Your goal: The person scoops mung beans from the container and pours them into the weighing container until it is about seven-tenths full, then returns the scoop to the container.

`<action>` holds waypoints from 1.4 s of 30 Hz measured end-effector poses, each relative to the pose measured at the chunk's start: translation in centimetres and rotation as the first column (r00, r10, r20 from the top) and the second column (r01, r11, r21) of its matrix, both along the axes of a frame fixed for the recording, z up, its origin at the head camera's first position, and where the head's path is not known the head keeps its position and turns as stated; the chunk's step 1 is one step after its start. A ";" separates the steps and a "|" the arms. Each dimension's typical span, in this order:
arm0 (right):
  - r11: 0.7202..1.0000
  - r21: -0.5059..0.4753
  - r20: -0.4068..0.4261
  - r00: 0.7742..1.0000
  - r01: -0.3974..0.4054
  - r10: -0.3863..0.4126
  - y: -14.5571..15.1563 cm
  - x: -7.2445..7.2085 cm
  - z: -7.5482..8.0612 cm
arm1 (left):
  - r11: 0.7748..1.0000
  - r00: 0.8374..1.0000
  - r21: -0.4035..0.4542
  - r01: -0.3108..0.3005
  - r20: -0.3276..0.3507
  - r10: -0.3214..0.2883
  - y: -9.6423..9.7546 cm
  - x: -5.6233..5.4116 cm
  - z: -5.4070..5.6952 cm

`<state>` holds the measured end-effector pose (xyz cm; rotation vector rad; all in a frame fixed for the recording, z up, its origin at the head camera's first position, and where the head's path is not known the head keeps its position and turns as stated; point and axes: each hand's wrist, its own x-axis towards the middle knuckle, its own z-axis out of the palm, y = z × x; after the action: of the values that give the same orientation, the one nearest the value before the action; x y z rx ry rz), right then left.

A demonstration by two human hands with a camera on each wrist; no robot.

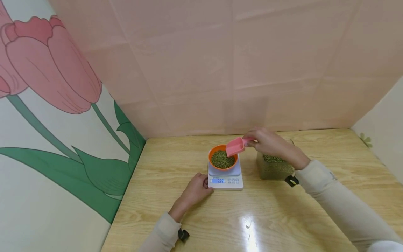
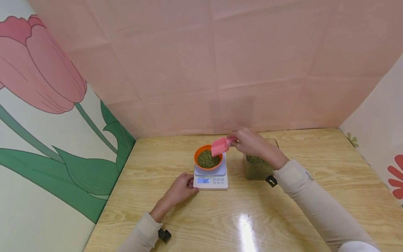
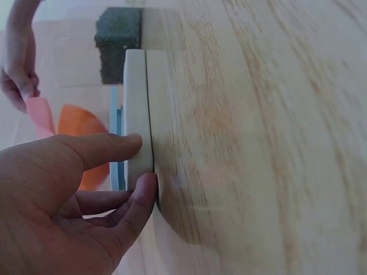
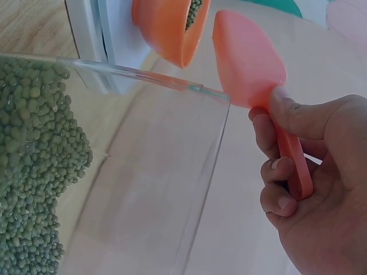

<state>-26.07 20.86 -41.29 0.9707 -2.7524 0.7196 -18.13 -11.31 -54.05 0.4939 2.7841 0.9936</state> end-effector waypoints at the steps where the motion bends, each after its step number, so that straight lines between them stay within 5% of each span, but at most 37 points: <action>1: 1.000 -0.002 0.001 1.000 0.002 -0.002 0.0 0.0 0.0 | 1.000 1.000 -0.001 0.000 0.000 0.000 0.0 0.0 0.0; 17: 0.999 -0.021 -0.042 0.999 0.028 -0.029 1.3 0.1 0.5 | 1.000 1.000 0.002 -0.005 0.001 0.005 0.1 0.1 0.1; 42: 0.991 -0.066 0.010 0.993 0.120 -0.120 5.7 1.8 1.8 | 1.000 1.000 -0.007 -0.005 -0.009 0.005 0.1 0.0 0.0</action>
<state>-24.22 26.58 -39.45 0.7838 -2.7446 0.7889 -18.13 -11.19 -54.08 0.4916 2.7977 0.9850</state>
